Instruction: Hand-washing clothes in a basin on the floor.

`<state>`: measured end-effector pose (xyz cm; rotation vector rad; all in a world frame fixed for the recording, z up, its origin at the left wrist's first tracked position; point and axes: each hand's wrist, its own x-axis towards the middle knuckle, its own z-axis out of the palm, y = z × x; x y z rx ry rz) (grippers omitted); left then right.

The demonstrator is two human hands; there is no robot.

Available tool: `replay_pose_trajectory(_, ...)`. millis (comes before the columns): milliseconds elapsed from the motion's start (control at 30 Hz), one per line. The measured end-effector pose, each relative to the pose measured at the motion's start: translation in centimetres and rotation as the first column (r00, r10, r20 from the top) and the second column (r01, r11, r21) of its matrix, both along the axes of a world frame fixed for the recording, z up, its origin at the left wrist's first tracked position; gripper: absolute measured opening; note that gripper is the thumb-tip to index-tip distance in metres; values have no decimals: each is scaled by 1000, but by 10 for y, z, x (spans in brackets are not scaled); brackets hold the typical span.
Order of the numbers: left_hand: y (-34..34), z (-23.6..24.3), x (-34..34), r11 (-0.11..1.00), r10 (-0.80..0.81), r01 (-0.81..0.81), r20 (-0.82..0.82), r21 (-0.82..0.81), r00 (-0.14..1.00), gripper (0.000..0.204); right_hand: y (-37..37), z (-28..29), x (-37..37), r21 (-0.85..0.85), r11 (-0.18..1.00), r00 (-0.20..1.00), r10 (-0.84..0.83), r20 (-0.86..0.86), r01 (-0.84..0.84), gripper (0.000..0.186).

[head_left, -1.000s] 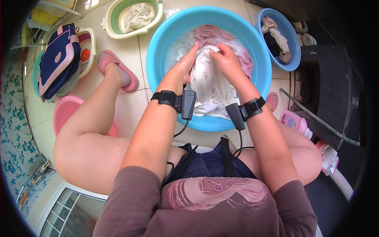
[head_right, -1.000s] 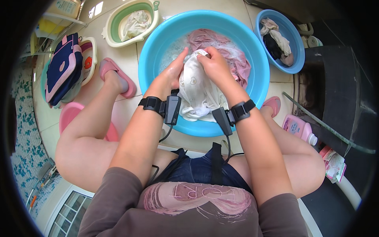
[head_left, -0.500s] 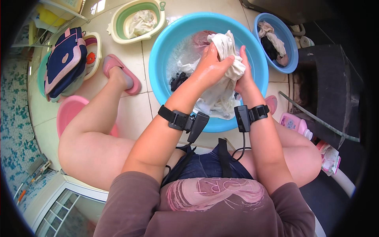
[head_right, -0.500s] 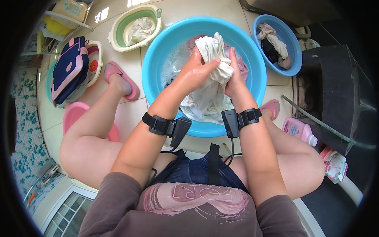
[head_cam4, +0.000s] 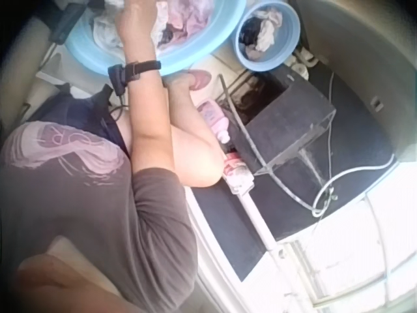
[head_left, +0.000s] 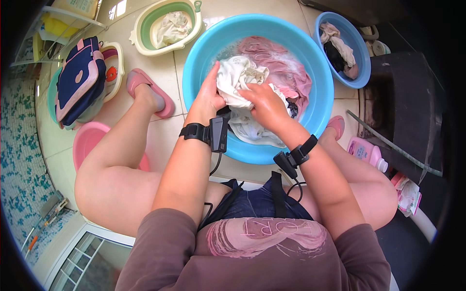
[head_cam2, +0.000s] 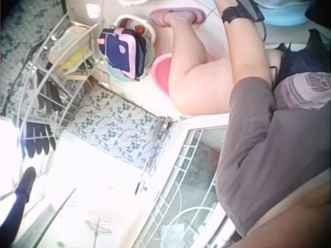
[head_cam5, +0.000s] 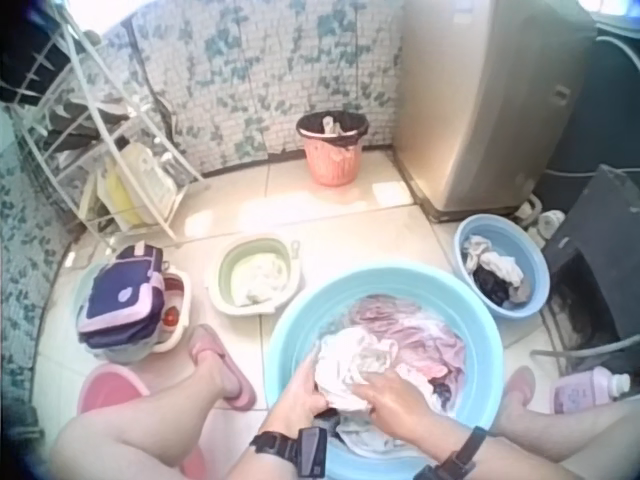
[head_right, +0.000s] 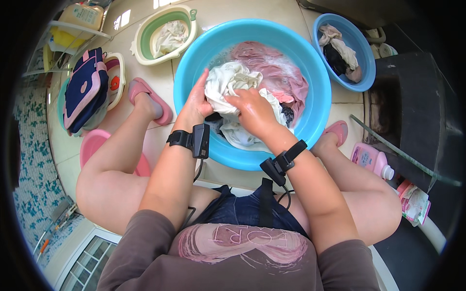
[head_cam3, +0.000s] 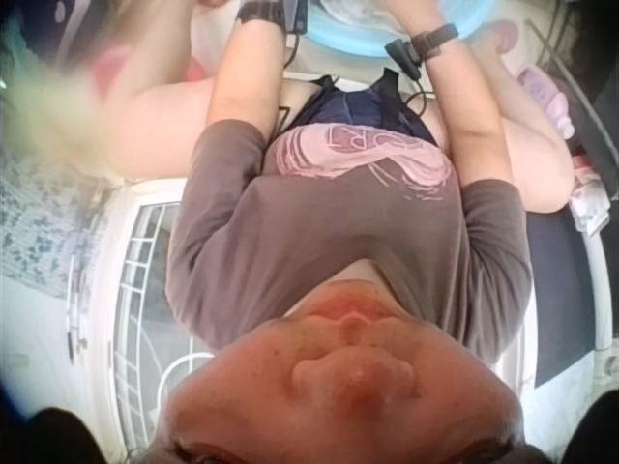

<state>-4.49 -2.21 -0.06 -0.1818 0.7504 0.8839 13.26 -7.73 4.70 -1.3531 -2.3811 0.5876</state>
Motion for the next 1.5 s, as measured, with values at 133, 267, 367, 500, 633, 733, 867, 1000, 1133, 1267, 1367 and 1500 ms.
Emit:
replay_pose_trajectory(133,-2,-14,-8,984,-144,126,-137,-130,980,36,-14,-8,-7,-118,990,996,81,40,-75,46)
replay_pose_trajectory(267,5,0,-13,998,-62,62,15,-6,998,46,-17,-9,-2,-240,968,997,78,-13,-79,47)
replay_pose_trajectory(367,11,6,-19,998,5,-13,120,63,993,56,-5,-21,7,-351,929,976,47,-212,-121,52)
replay_pose_trajectory(500,18,28,-11,985,64,-102,254,138,965,64,23,25,28,-770,638,938,-257,-230,-14,75)
replay_pose_trajectory(633,22,44,6,960,111,-167,243,225,964,61,35,10,45,-765,617,798,-548,-251,183,83)
replay_pose_trajectory(733,22,33,3,964,96,-151,245,220,965,52,48,10,55,-772,634,927,-265,-266,-40,70)
replay_pose_trajectory(867,18,12,-1,982,-188,164,-505,-93,843,40,54,0,54,-319,778,830,-556,51,541,37)
replay_pose_trajectory(1000,12,-31,4,992,-41,-45,-640,-118,768,55,49,-37,23,187,916,909,-386,160,356,47)
replay_pose_trajectory(1133,16,-2,38,992,-5,123,-951,35,308,76,50,-63,2,-142,988,955,-17,298,62,49)
replay_pose_trajectory(1267,27,-13,19,913,-98,407,-950,33,297,81,93,-72,-28,-456,794,883,-205,421,402,44)
replay_pose_trajectory(1367,39,-4,48,943,-202,325,-648,74,734,76,113,-93,-13,-477,604,762,-584,278,638,36)
replay_pose_trajectory(1500,41,-10,10,990,-135,140,-244,0,960,56,83,-27,-34,-439,887,914,-287,-285,142,23)
